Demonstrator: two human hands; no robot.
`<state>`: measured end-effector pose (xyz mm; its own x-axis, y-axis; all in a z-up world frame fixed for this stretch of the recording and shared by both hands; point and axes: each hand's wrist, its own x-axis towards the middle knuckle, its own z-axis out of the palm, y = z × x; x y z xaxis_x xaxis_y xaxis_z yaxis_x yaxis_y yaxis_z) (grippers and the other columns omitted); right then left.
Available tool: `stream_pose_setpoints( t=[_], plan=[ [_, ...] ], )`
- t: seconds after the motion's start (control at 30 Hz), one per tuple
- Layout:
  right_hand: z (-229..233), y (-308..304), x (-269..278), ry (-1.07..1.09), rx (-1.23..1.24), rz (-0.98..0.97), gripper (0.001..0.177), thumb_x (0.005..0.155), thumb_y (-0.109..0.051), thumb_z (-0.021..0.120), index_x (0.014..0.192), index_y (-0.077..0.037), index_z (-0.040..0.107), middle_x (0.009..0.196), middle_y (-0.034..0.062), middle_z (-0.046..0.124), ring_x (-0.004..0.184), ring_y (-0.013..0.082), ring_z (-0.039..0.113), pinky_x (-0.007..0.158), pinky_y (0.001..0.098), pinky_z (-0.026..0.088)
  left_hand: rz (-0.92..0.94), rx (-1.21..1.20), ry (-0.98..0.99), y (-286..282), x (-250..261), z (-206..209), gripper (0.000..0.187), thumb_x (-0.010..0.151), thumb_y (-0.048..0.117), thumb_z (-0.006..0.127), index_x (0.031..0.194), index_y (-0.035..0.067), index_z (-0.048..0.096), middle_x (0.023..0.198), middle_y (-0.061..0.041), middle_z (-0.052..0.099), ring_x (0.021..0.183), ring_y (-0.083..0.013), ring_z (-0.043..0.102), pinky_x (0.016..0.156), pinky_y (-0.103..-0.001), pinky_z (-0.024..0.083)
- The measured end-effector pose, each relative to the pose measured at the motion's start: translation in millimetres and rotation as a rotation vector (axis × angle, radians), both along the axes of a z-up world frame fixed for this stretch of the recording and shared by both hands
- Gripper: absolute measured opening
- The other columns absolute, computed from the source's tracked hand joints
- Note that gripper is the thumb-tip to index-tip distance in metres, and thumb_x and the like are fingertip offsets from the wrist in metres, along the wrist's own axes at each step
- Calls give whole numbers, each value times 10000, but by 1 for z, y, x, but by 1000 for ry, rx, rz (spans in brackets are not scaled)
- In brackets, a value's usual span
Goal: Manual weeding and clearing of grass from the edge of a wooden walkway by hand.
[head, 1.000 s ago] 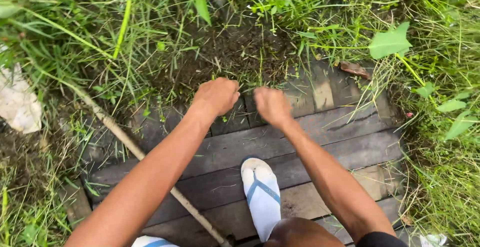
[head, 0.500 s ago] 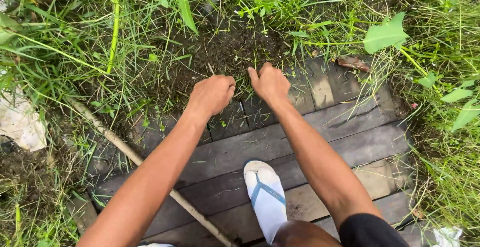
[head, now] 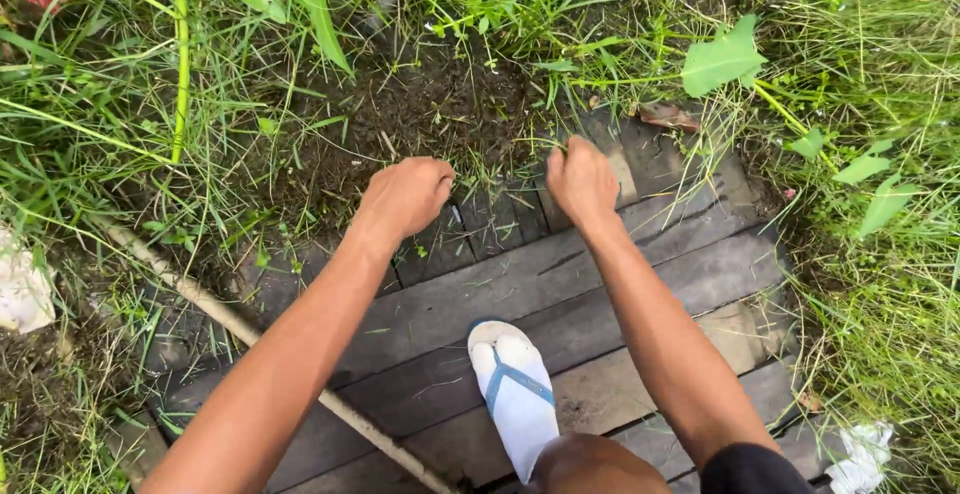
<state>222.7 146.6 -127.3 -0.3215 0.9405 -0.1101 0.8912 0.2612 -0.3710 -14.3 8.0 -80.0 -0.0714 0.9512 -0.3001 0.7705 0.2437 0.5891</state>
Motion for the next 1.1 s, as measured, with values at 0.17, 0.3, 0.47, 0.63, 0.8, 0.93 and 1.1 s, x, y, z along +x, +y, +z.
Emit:
stream_pose_setpoints(
  t=[0.17, 0.3, 0.47, 0.63, 0.8, 0.93, 1.1],
  plan=[
    [-68, 23, -27, -121, -120, 11, 362, 986, -417, 539, 1005, -88, 689, 899, 207, 734, 928, 425, 745, 785, 571, 587, -43, -13, -28, 5, 18, 15, 265, 1011, 179, 497, 1001, 83, 743, 873, -135, 720, 828, -351, 723, 756, -476, 578],
    [-49, -7, -30, -76, -173, 100, 324, 1040, -296, 434, 1018, -53, 647, 895, 266, 731, 933, 469, 735, 773, 596, 580, -67, -42, -49, 1, 16, 34, 292, 1029, 170, 468, 1057, 61, 738, 896, -149, 719, 837, -339, 718, 780, -468, 577],
    [-5, -35, 10, -95, -133, 149, 296, 1042, -294, 416, 941, -62, 570, 876, 281, 710, 868, 478, 729, 740, 596, 585, -68, -78, -23, -8, 4, 29, 281, 1027, 171, 487, 1066, 67, 744, 890, -140, 720, 841, -332, 720, 783, -459, 575],
    [-7, 16, 7, 42, 142, 88, 257, 1085, -222, 439, 960, -25, 547, 1152, 234, 530, 811, 512, 693, 708, 599, 610, -78, -93, -3, -1, 7, 13, 273, 1022, 186, 492, 1037, 70, 739, 877, -132, 712, 840, -337, 715, 781, -466, 568],
    [-33, 51, -10, -57, -89, 10, 203, 1057, -197, 339, 1091, -58, 482, 1091, 193, 561, 926, 459, 721, 782, 569, 613, -93, -88, -56, 7, 19, 21, 264, 1024, 171, 488, 1005, 73, 733, 840, -111, 694, 797, -312, 693, 759, -453, 563],
    [-4, 34, -23, -51, 9, -80, 171, 1020, -201, 395, 1112, -63, 437, 1335, 242, 471, 869, 569, 696, 817, 668, 580, -95, -68, -42, 3, 15, 24, 271, 1030, 180, 473, 918, 88, 702, 784, -86, 652, 738, -285, 654, 734, -439, 550],
    [-12, 30, -23, -43, 25, -118, 102, 1015, -108, 401, 1098, -56, 428, 1239, 219, 496, 824, 465, 736, 727, 563, 660, -100, -75, 5, -6, 8, 13, 262, 1018, 189, 497, 869, 87, 687, 757, -83, 645, 720, -291, 661, 709, -440, 551]
  ],
)
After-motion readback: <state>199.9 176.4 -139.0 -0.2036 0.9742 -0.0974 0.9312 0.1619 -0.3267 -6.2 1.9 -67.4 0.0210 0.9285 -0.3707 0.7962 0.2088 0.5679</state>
